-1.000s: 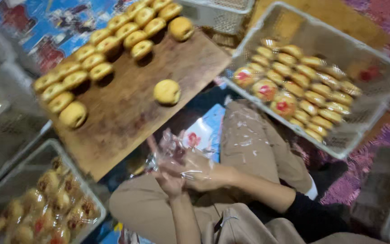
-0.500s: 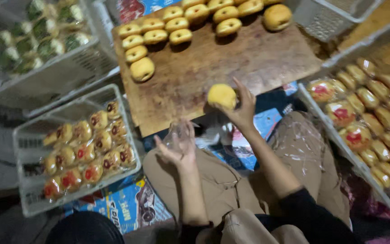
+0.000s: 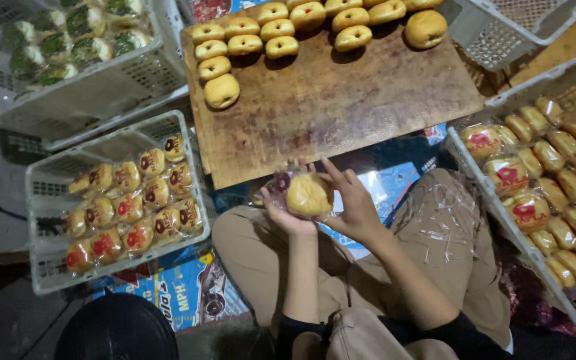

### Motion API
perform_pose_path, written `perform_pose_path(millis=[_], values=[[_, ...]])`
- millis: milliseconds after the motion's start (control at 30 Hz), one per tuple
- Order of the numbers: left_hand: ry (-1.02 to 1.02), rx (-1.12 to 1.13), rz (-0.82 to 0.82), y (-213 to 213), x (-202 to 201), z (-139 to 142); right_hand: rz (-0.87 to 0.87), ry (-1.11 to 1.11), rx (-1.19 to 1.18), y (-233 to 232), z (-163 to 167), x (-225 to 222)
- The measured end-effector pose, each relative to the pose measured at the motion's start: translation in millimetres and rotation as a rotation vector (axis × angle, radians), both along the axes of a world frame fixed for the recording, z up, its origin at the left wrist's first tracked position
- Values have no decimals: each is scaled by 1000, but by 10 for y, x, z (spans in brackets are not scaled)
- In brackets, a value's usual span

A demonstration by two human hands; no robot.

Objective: The person sits on the floor and repeatedly picks up small round buns from a wooden board, places each one into a clear plastic bag, and then places the packaged buns into a white plastic crate. The person handles the buns and bags by hand throughout the process.

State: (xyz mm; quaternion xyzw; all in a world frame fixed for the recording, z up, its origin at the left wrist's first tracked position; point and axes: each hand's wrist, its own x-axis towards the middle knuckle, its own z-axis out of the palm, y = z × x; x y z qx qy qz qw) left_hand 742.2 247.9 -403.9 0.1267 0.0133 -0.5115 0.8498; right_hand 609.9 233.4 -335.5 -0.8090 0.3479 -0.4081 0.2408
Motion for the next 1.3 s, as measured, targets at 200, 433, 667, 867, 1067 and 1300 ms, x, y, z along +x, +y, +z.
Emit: perform_pose_path(millis=[200, 433, 667, 867, 1067, 1300], values=[[-205, -166, 5, 217, -291, 246, 7, -477, 122, 240, -227, 11], [-434, -70, 196, 266, -273, 604, -350, -721, -10, 343, -165, -195], [-376, -316, 114, 328, -311, 821, -192, -661, 159, 398, -254, -301], [-278, -309, -124, 260, -382, 902, -171, -538, 165, 443, -286, -160], [-441, -235, -94, 384, -597, 989, -104, -604, 136, 421, 186, -71], [-266, -308, 0, 294, -377, 1080, 208, -371, 241, 275, 476, -309]])
